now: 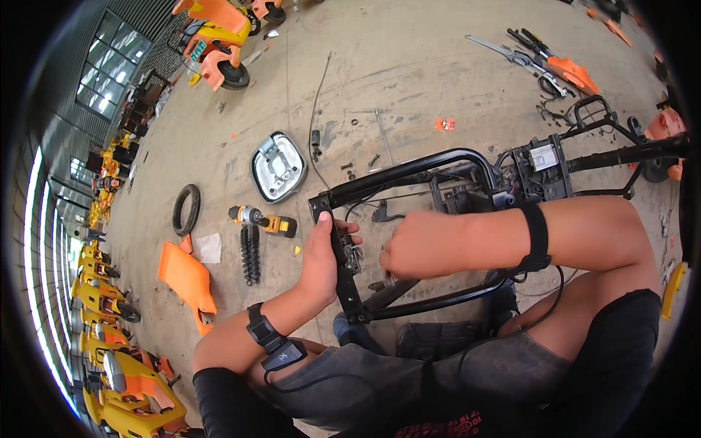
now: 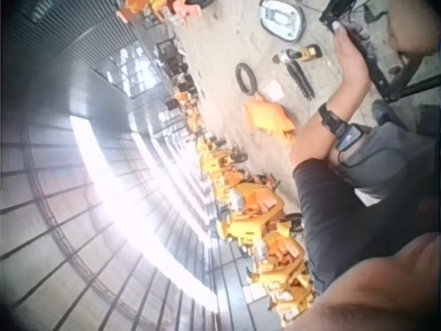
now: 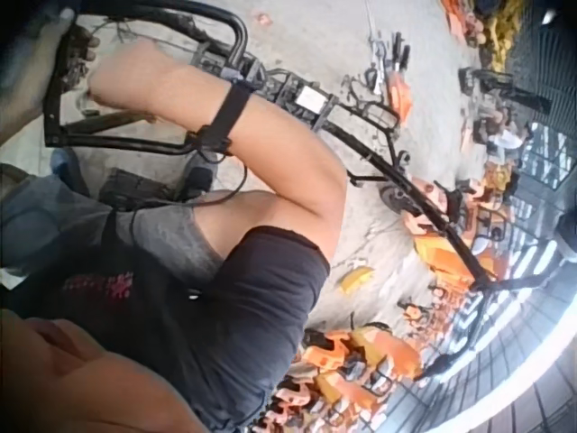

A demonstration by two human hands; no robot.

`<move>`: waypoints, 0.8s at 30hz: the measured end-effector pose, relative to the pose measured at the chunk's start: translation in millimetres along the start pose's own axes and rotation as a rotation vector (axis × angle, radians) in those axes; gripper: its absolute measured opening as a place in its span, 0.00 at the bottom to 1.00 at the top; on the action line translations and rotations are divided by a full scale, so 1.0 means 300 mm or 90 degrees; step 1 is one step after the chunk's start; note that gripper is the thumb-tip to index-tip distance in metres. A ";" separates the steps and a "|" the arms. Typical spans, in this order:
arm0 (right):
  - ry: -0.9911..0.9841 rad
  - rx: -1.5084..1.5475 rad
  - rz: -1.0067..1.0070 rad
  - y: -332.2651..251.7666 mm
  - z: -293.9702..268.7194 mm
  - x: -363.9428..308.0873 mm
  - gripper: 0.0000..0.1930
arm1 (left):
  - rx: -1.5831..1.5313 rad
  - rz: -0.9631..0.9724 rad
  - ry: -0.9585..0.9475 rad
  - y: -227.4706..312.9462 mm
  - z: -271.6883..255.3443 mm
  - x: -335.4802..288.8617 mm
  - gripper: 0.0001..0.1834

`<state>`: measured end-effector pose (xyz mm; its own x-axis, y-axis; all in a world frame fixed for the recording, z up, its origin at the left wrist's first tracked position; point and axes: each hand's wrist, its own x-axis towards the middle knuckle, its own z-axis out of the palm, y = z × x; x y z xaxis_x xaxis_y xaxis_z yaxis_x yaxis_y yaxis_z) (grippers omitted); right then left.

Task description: The person sits on the floor and assembles a black metal scooter frame, using a screwdriver to tighten bolts and securing a black cable to the frame. The person handles the frame, cable, and screwdriver while working in a workshop environment.

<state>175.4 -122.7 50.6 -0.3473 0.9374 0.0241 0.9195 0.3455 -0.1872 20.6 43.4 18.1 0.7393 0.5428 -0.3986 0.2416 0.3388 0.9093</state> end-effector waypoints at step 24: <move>0.296 0.773 0.382 0.070 -0.061 0.185 0.23 | 0.014 0.014 -0.033 0.030 0.027 -0.014 0.30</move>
<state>178.8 -62.7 66.1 0.3394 0.9364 -0.0893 0.0967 -0.1292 -0.9869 24.6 38.0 28.9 0.7760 0.5090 -0.3726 0.2384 0.3102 0.9203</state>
